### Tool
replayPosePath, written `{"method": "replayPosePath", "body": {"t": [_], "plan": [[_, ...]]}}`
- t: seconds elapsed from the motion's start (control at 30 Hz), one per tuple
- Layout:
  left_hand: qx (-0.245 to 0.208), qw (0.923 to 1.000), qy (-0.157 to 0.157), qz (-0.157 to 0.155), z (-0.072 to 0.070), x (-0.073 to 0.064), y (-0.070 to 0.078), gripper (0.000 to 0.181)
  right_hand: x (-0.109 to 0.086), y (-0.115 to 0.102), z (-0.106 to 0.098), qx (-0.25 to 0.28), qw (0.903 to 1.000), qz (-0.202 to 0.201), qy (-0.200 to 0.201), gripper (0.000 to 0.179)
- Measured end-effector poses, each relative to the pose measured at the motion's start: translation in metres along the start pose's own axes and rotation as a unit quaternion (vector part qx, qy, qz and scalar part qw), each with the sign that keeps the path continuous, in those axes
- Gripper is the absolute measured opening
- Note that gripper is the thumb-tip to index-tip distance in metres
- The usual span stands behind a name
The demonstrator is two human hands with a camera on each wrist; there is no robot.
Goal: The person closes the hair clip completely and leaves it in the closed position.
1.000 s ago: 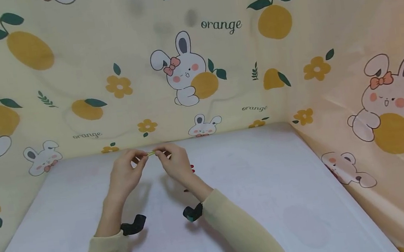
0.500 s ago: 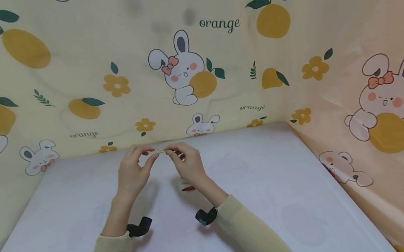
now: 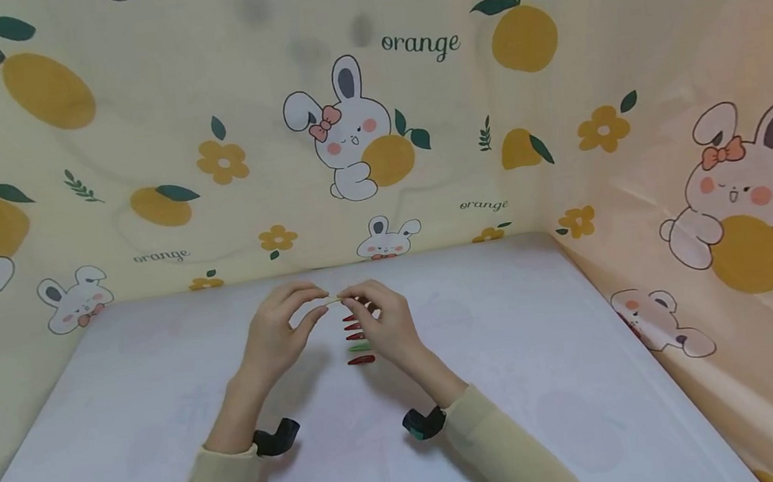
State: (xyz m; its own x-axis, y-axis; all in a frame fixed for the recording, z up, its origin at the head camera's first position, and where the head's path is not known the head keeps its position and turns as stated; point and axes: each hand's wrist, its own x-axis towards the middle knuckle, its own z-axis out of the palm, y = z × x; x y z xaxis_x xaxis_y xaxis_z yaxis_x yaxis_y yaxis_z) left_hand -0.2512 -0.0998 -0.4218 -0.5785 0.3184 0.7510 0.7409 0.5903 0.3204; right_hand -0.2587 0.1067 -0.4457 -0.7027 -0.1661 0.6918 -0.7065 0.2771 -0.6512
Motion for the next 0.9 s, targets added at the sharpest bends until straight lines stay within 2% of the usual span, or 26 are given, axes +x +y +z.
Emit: {"method": "replayPosePath", "body": {"t": [0.3, 0.53, 0.73, 0.9], "plan": [[0.003, 0.9995, -0.024, 0.018, 0.011, -0.002, 0.005, 0.020, -0.011, 0.007, -0.014, -0.018, 0.9993, -0.032, -0.013, 0.015], [-0.005, 0.9992, -0.027, 0.029, 0.020, -0.003, 0.007, 0.014, -0.016, 0.011, -0.020, -0.016, 0.9995, -0.024, -0.012, 0.015], [0.001, 0.9994, -0.030, 0.019, 0.022, -0.006, 0.010, 0.014, -0.021, 0.012, -0.018, -0.021, 0.9996, -0.009, -0.016, 0.014], [0.001, 0.9991, -0.036, 0.022, 0.024, -0.007, 0.011, 0.013, -0.021, 0.000, -0.021, -0.027, 0.9994, -0.008, -0.017, 0.013]]}}
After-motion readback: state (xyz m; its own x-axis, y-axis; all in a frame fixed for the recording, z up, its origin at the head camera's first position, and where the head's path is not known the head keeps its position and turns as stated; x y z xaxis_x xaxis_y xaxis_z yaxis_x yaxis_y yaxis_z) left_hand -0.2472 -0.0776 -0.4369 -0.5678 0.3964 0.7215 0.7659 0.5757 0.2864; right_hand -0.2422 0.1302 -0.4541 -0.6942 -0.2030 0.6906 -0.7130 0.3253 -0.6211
